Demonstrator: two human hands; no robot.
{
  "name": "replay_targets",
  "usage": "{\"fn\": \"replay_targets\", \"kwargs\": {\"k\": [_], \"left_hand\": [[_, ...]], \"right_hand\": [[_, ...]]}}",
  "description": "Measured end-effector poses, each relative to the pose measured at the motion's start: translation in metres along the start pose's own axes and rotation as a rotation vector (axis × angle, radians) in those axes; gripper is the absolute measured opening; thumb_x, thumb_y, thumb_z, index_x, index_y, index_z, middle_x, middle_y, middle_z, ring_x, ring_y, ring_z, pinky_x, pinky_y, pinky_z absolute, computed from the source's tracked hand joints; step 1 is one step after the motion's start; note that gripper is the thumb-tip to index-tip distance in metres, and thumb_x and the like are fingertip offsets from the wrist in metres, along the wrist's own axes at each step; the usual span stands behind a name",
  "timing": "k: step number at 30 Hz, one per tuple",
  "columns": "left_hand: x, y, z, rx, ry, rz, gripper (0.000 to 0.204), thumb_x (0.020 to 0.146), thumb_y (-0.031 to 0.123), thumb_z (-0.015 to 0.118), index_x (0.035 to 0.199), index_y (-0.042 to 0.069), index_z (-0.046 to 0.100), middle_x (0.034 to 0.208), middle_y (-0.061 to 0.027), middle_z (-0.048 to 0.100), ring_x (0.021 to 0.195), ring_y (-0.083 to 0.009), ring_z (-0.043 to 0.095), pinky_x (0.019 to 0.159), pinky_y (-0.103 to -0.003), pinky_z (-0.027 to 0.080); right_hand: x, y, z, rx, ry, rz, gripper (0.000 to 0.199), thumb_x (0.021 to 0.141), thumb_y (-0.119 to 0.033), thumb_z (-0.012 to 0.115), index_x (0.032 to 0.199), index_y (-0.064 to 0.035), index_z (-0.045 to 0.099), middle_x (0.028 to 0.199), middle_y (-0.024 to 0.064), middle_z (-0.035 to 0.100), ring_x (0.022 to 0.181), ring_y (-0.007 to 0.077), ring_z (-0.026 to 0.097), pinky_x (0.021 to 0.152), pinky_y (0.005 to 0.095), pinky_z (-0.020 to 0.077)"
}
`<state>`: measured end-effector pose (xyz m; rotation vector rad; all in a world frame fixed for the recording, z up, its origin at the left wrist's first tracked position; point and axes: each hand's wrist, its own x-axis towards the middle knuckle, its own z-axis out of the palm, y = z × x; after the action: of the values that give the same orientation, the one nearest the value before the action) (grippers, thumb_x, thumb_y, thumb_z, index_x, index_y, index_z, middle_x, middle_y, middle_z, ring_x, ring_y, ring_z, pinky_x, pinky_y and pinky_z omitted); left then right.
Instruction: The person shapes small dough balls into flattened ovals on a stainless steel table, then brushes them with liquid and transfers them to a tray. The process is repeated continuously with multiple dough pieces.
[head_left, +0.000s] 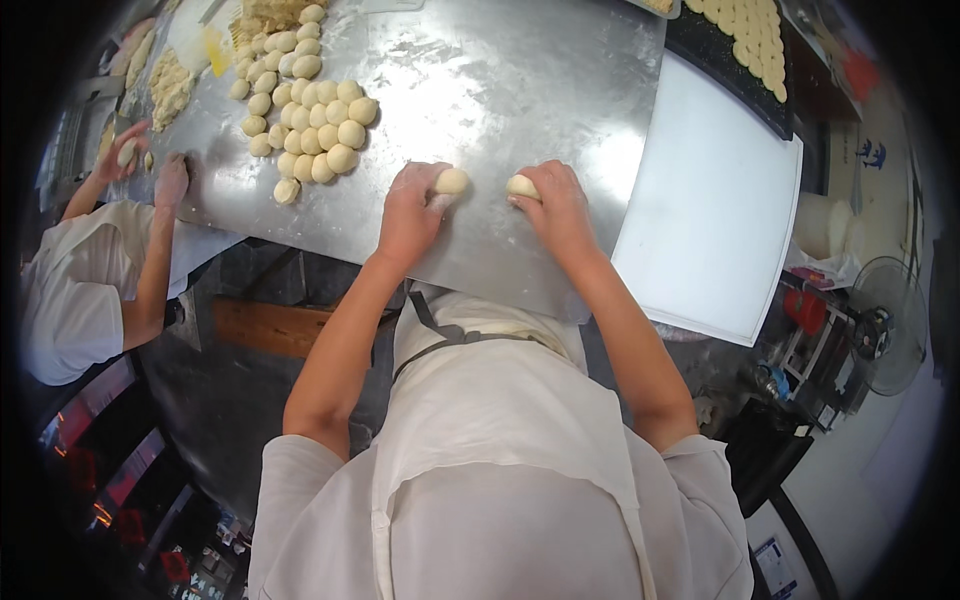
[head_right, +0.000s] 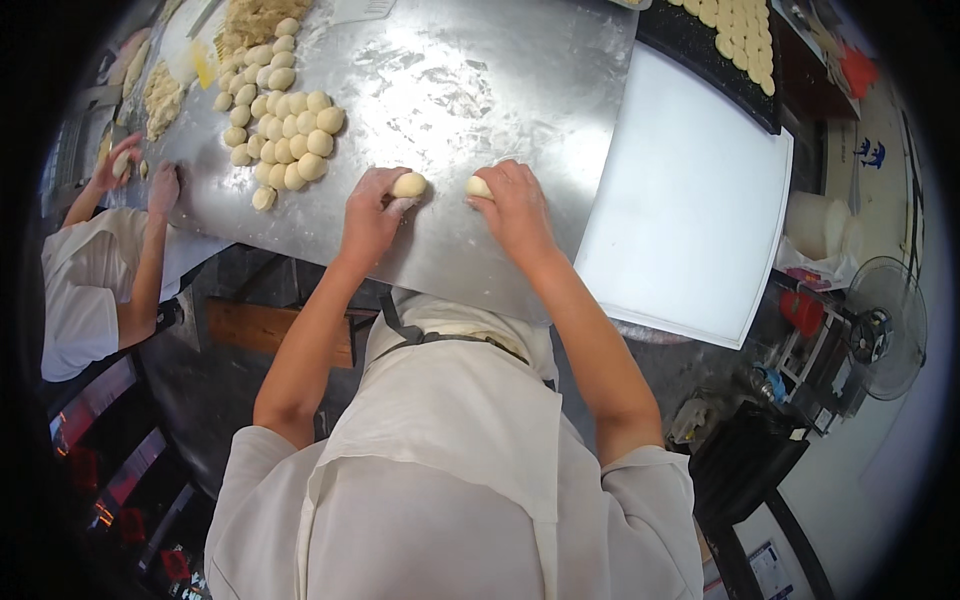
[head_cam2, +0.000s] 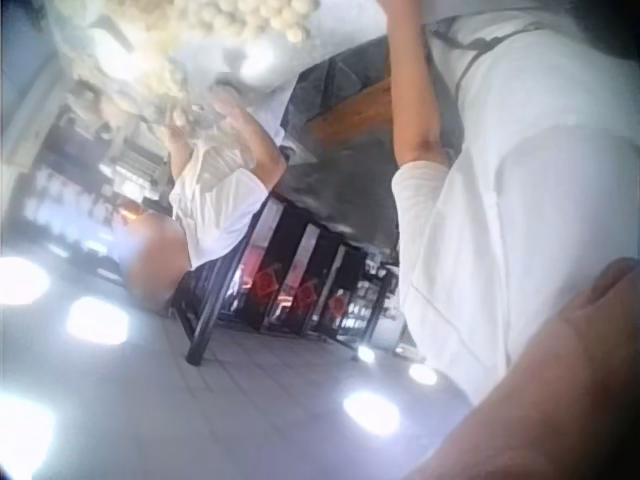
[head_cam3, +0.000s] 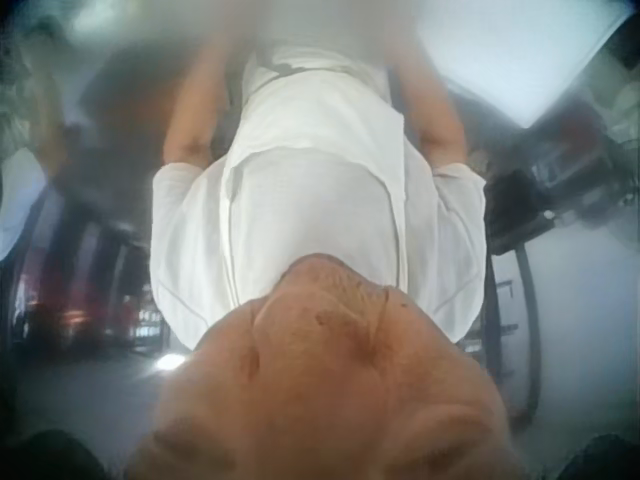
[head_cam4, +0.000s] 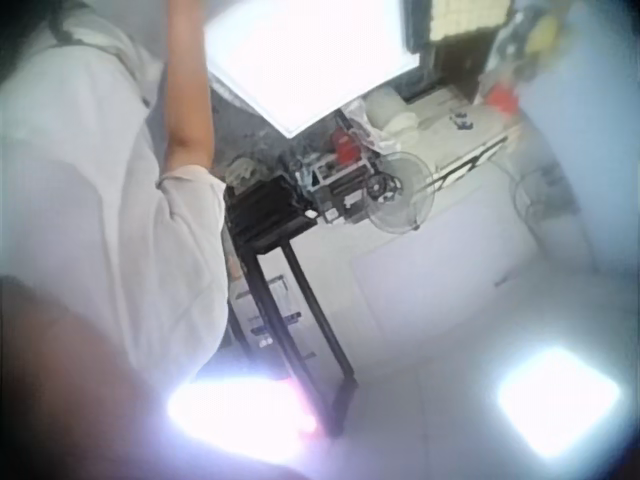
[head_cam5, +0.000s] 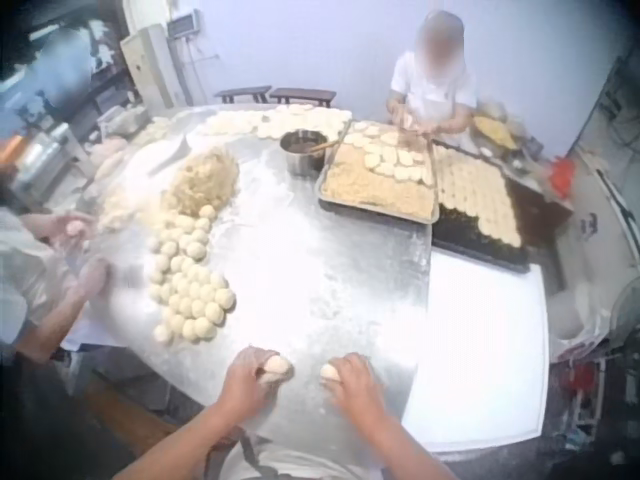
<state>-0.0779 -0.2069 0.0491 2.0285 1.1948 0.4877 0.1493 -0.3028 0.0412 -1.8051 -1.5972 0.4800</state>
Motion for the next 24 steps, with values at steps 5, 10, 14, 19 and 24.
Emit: {"fn": "replay_targets", "kwargs": {"k": [5,10,14,19,24], "left_hand": [[-0.022,0.001,-0.008,0.118,0.120,0.093,0.050,0.081,0.002,0.080,0.129,0.010,0.066,0.122,-0.0159,0.063,0.118,-0.0388,0.056,0.100,-0.046,0.048],[-0.030,0.002,-0.006,0.259,0.032,0.027,0.064,0.079,0.010,0.085,0.138,0.006,0.060,0.132,-0.0189,0.060,0.124,-0.0419,0.052,0.106,-0.047,0.046],[-0.032,0.013,-0.009,0.208,0.001,0.035,0.065,0.080,0.015,0.086,0.138,0.002,0.060,0.132,-0.0200,0.061,0.123,-0.0409,0.054,0.106,-0.046,0.045],[-0.031,0.004,0.004,0.124,0.035,-0.025,0.049,0.084,0.009,0.081,0.131,0.008,0.067,0.124,-0.0175,0.066,0.114,-0.0389,0.060,0.101,-0.045,0.049],[-0.020,0.006,-0.011,0.063,0.065,0.163,0.051,0.085,0.002,0.076,0.134,0.010,0.066,0.121,-0.0171,0.067,0.112,-0.0394,0.061,0.101,-0.045,0.049]], "right_hand": [[-0.008,-0.012,0.001,0.056,0.009,-0.093,0.032,0.079,-0.016,0.085,0.105,-0.0085,0.068,0.106,0.0077,0.063,0.099,0.0335,0.059,0.088,0.0454,0.0497],[-0.011,-0.007,0.001,-0.135,-0.119,-0.048,0.049,0.080,-0.018,0.085,0.124,-0.0116,0.065,0.123,0.0084,0.060,0.109,0.0322,0.058,0.094,0.0462,0.0486],[-0.029,-0.018,-0.009,-0.153,-0.187,-0.038,0.060,0.082,-0.016,0.083,0.137,-0.0130,0.060,0.131,0.0103,0.056,0.116,0.0314,0.055,0.098,0.0467,0.0474],[-0.017,-0.006,0.006,-0.090,-0.148,-0.083,0.041,0.083,-0.008,0.079,0.122,-0.0113,0.067,0.119,0.0099,0.061,0.109,0.0340,0.057,0.093,0.0449,0.0496],[-0.002,-0.015,0.001,0.122,-0.057,-0.077,0.030,0.082,-0.005,0.078,0.110,-0.0105,0.069,0.106,0.0095,0.063,0.099,0.0351,0.058,0.089,0.0442,0.0504]]}}
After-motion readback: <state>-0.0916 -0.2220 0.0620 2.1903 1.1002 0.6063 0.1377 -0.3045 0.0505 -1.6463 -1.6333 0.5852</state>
